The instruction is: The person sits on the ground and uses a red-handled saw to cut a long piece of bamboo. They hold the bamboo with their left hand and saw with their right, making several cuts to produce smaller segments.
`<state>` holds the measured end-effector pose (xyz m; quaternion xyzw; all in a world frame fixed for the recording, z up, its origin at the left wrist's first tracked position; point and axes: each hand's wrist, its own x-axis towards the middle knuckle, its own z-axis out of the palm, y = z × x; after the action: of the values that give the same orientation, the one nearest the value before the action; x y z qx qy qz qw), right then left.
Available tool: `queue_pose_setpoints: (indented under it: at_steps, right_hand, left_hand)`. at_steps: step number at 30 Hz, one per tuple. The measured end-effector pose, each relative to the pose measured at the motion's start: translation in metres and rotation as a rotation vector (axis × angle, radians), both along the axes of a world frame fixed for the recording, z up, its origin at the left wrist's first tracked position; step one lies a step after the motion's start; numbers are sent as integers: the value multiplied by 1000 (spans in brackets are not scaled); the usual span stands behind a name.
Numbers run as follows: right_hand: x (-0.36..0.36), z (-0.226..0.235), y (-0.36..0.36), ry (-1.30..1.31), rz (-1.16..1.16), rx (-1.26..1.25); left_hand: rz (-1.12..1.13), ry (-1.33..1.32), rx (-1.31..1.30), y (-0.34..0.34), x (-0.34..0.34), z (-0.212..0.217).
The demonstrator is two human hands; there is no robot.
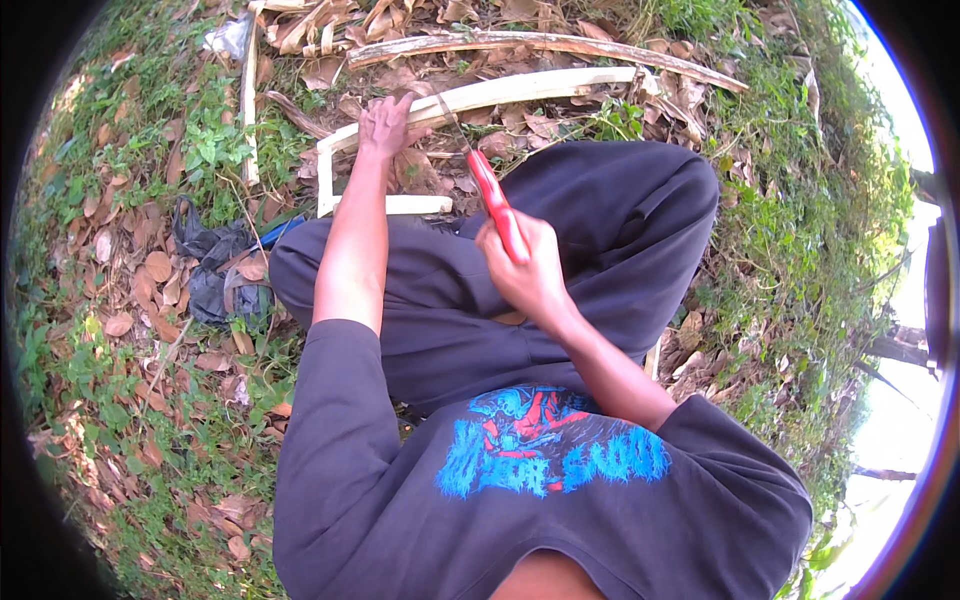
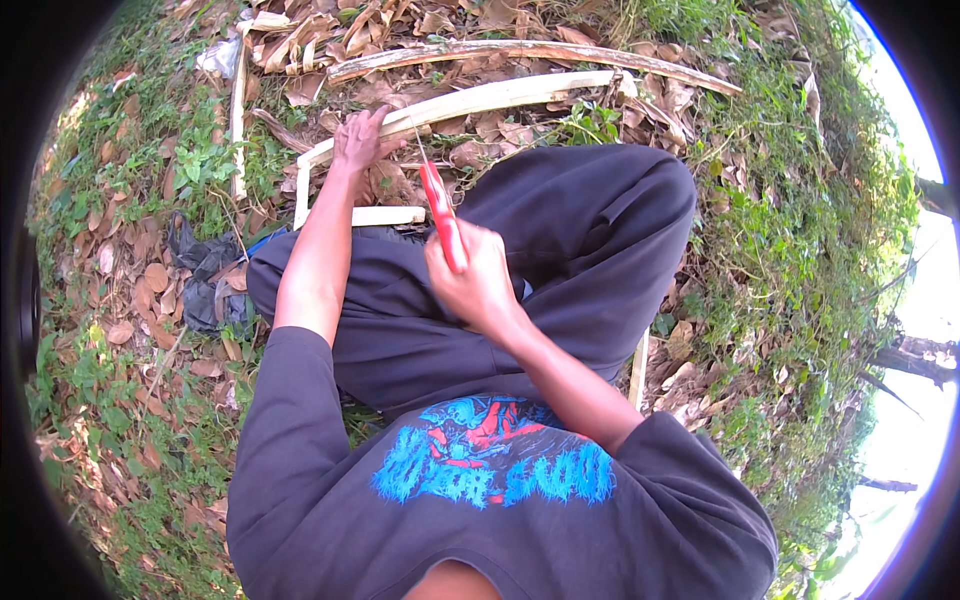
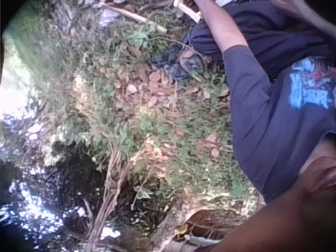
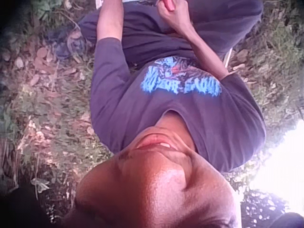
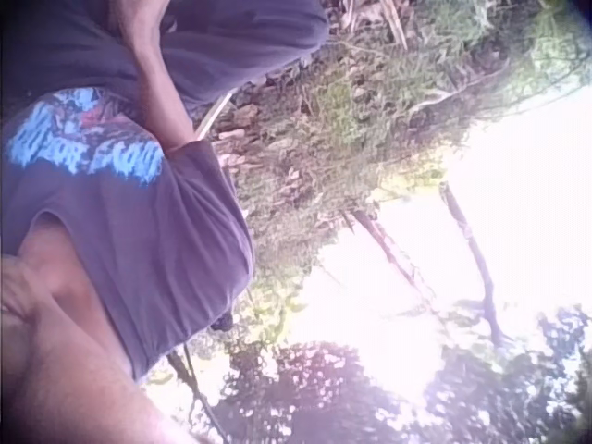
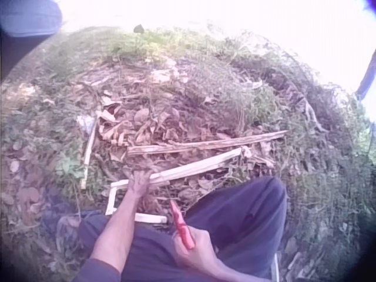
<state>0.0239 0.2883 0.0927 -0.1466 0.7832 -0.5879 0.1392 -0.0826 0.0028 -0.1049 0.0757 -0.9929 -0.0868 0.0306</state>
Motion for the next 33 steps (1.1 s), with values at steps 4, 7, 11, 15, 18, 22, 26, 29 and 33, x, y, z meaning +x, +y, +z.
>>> queue_pose_setpoints:
  at_steps: [4,7,11,15,18,22,26,29,33]
  right_hand:
    - [-41,0,-33,-53,0,125]
    - [3,5,-3,32,3,56]
    - [-2,-1,-2,4,9,12]
    - [-31,-6,-29,-59,-32,64]
    - [20,10,-2,-125,-24,24]
    - [9,19,-12,-47,17,-37]
    - [-20,-7,-35,-46,-37,76]
    - [16,13,-8,-62,-5,37]
    - [24,18,8,-131,61,48]
  left_hand:
    - [3,7,-17,5,-3,3]
    - [-3,14,-22,1,1,2]
    - [0,37,-20,1,1,-4]
    - [-11,27,-14,-1,-2,-7]
    - [-4,18,-7,-2,-2,-5]
    - [11,5,-13,1,-5,-2]
    - [-2,26,-11,2,2,-1]
    - [25,-38,11,4,1,4]
    - [22,-15,27,3,1,5]
